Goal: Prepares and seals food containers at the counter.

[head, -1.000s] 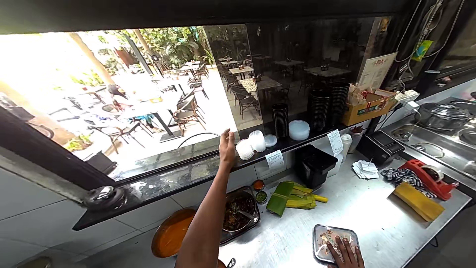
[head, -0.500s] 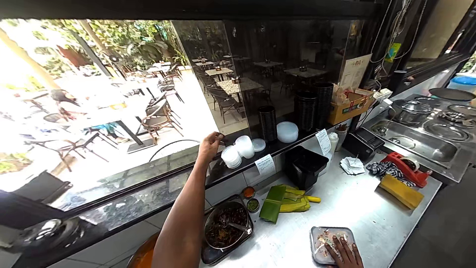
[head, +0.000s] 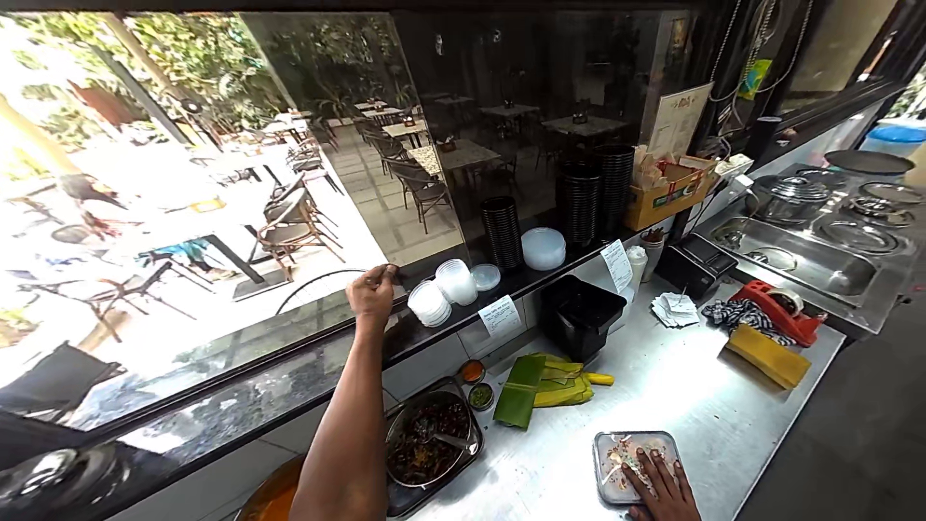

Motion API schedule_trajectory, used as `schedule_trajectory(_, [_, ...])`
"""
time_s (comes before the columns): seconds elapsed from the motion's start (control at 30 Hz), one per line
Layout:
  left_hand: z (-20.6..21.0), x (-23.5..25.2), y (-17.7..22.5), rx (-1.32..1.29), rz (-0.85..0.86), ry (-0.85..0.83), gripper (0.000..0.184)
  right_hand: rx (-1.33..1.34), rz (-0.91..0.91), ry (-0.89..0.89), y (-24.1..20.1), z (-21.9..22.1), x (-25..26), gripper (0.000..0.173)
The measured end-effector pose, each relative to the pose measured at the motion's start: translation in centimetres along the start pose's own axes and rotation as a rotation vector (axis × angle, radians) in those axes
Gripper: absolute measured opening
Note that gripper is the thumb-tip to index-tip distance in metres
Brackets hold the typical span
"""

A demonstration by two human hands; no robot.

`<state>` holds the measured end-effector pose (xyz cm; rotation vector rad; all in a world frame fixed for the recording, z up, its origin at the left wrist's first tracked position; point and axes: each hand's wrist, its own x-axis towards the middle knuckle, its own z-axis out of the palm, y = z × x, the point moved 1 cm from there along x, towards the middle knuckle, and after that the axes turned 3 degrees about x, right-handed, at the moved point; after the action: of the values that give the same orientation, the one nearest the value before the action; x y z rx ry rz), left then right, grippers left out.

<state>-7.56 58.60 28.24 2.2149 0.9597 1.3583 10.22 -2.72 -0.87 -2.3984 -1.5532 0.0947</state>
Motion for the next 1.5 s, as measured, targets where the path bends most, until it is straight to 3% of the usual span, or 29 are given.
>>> schedule_trajectory(0.23, [-8.6, -2.9, -3.9, 0.039, -0.042, 0.022, 0.039, -0.033, -0.003, 0.038, -0.1, 0.5, -0.2, 0.061])
schedule_trajectory(0.4, [-13.5, -5.6, -6.8, 0.151, -0.171, 0.03, 0.04, -0.042, -0.028, 0.065, 0.0, 0.7, 0.2, 0.063])
schedule_trajectory(0.63, [-13.6, -5.7, -7.3, 0.183, -0.208, -0.001, 0.029, -0.056, -0.043, 0.048, -0.1, 1.0, 1.8, 0.065])
schedule_trajectory(0.83, [-13.5, -5.6, -6.5, 0.359, -0.252, -0.044, 0.035, -0.078, -0.026, 0.082, -0.6, 0.8, 2.1, 0.064])
schedule_trajectory(1.2, [-14.8, -6.9, -6.7, 0.373, -0.428, 0.106, 0.036, -0.048, 0.001, 0.016, -0.7, 0.2, 2.0, 0.064])
schedule_trajectory(1.37, [-15.1, -7.6, -5.1, 0.431, -0.407, -0.034, 0.046, 0.034, 0.021, -0.132, -0.7, -2.2, 2.2, 0.059])
schedule_trajectory(1.5, [-14.8, -8.5, -2.9, 0.387, -0.405, -0.112, 0.057, 0.04, 0.0, 0.011, 1.6, -3.2, 2.4, 0.069])
